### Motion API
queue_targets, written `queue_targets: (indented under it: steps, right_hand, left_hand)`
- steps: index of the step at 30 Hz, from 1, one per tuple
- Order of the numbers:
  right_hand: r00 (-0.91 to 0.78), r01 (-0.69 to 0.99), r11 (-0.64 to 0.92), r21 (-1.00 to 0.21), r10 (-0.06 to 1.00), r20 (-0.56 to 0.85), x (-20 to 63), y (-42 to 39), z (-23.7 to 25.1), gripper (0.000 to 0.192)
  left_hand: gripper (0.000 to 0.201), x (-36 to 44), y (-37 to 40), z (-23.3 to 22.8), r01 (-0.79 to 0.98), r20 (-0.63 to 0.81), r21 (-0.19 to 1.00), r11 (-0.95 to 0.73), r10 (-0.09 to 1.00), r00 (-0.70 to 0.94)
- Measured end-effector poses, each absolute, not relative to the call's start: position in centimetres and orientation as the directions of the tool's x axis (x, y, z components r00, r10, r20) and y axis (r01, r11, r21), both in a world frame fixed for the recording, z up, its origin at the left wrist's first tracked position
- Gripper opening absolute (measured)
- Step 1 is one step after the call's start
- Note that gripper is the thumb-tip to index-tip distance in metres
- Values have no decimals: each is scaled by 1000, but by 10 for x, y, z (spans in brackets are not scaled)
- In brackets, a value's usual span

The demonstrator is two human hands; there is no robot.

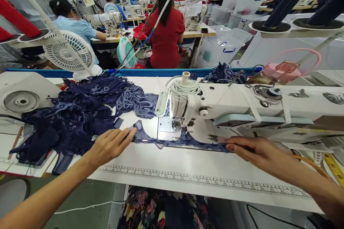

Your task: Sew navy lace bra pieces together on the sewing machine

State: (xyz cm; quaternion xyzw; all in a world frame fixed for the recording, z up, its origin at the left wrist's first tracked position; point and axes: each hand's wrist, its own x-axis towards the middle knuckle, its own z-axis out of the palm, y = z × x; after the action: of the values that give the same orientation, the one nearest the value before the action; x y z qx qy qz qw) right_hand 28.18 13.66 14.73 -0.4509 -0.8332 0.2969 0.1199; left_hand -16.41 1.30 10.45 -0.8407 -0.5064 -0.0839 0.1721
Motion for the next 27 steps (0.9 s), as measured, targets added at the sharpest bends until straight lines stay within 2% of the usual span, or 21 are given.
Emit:
queue_targets:
  steps: [2, 4, 6, 8, 10, 12, 16, 18, 22, 27]
  right_hand:
    - [-619, 707, 527, -471, 784, -52, 291, 134, 121, 32]
    - [-626, 710, 630, -314, 769, 127, 293, 130, 95, 34]
    - [-621, 701, 687, -191, 720, 311, 285, 125, 78, 33]
    - [-627, 671, 730, -131, 652, 425, 267, 117, 72, 30]
    - [-676, 594, 797, -113, 570, 467, 244, 108, 71, 32]
    - [-786, 464, 878, -121, 470, 402, 223, 102, 70, 38]
    - [-867, 394, 903, -172, 427, 257, 205, 100, 69, 46]
    - [-862, 397, 898, -191, 436, 259, 204, 104, 69, 46]
    - [-856, 369, 907, -204, 417, 305, 201, 114, 69, 45]
    - [-807, 386, 902, -193, 432, 403, 203, 124, 65, 30]
  left_hand:
    - [38, -164, 5, 99, 851, 251, -252, -460, 819, 517]
    - [48, -157, -1, 92, 853, 222, -240, -464, 829, 513]
    - [67, -142, -5, 86, 887, 271, -182, -425, 845, 461]
    - [67, -121, -5, 78, 920, 348, -94, -380, 853, 388]
    - [62, -98, -4, 67, 947, 388, 2, -322, 873, 297]
    - [61, -82, -4, 56, 969, 383, 71, -238, 903, 194]
    - [61, -79, -8, 45, 970, 285, 191, -152, 954, 94]
    - [61, -82, -9, 45, 956, 242, 244, -162, 965, 102]
    - [65, -76, 3, 47, 934, 265, 274, -230, 952, 157]
    - [66, -51, 30, 54, 859, 198, 306, -411, 910, 364]
